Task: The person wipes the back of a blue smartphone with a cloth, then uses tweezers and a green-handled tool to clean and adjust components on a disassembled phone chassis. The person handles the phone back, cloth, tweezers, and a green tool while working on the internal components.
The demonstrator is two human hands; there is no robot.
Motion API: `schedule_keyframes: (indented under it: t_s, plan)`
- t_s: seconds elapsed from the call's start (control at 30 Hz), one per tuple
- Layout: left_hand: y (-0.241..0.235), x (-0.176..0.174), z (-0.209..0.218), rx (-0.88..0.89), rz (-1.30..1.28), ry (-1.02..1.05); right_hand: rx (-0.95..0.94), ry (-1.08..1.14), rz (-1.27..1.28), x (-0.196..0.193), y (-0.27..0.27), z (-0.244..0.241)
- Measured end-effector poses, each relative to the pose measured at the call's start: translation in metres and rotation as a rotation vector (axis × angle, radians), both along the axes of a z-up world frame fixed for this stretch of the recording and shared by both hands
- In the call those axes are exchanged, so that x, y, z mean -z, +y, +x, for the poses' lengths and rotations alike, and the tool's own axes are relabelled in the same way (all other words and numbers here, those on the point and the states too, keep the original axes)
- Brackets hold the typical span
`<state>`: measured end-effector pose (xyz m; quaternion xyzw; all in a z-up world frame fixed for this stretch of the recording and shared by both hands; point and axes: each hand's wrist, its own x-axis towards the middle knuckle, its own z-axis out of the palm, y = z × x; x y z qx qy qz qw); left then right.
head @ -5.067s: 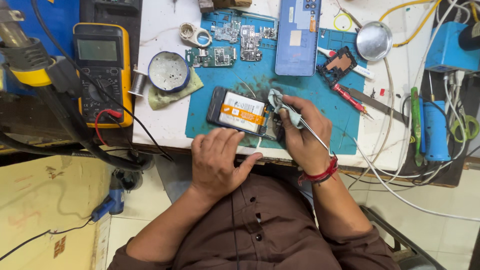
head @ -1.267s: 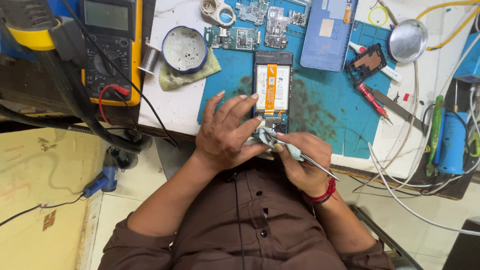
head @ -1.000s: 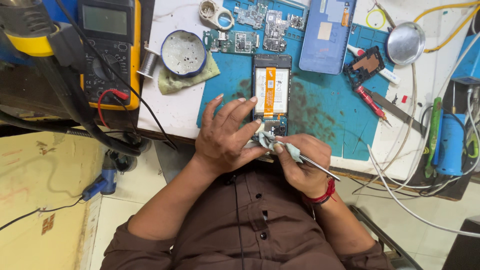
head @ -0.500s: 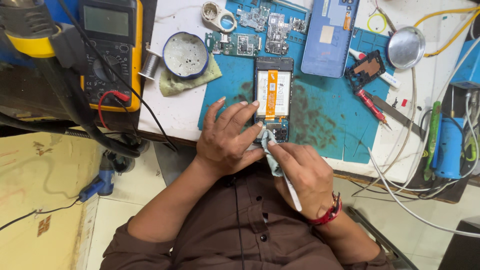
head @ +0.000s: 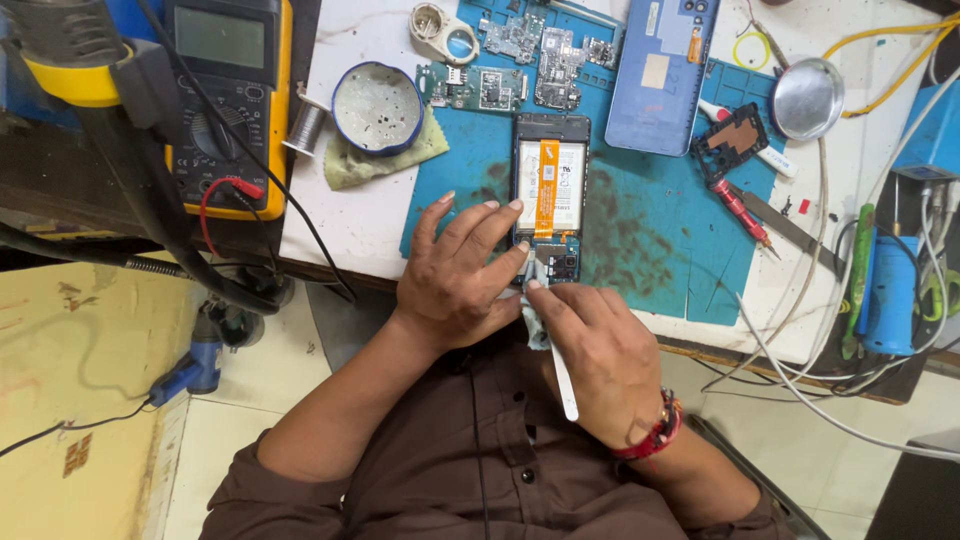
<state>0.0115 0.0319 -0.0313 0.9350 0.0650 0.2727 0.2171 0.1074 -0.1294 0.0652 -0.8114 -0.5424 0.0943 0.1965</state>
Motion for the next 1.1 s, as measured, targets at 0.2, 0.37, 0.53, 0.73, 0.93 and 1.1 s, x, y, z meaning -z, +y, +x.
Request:
schedule_keyframes:
  t_s: [0.2, 0.37, 0.53, 0.73, 0.93, 1.1]
  plan:
    - [0.0, 0.001, 0.0, -0.008, 0.01, -0.008, 0.01, -0.006, -0.02, -0.003, 0.004, 0.0]
    - [-0.001, 0.001, 0.001, -0.014, 0.01, -0.012, 0.004, 0.004, -0.013, -0.006, 0.006, 0.002]
    - [-0.003, 0.003, 0.001, -0.018, 0.026, -0.009, 0.028, 0.014, 0.047, -0.001, 0.005, 0.005]
    - [0.006, -0.016, 0.005, 0.046, -0.148, 0.014, 0.31, 0.256, 0.406, 0.014, -0.019, 0.026]
    - [0.026, -0.041, 0.037, 0.28, 0.272, 0.253, 0.665, 0.616, 0.624, 0.042, -0.063, 0.028]
    - [0.034, -0.065, 0.076, 0.541, 0.465, 0.487, 0.678, 0.677, 0.775, 0.052, -0.078, 0.032]
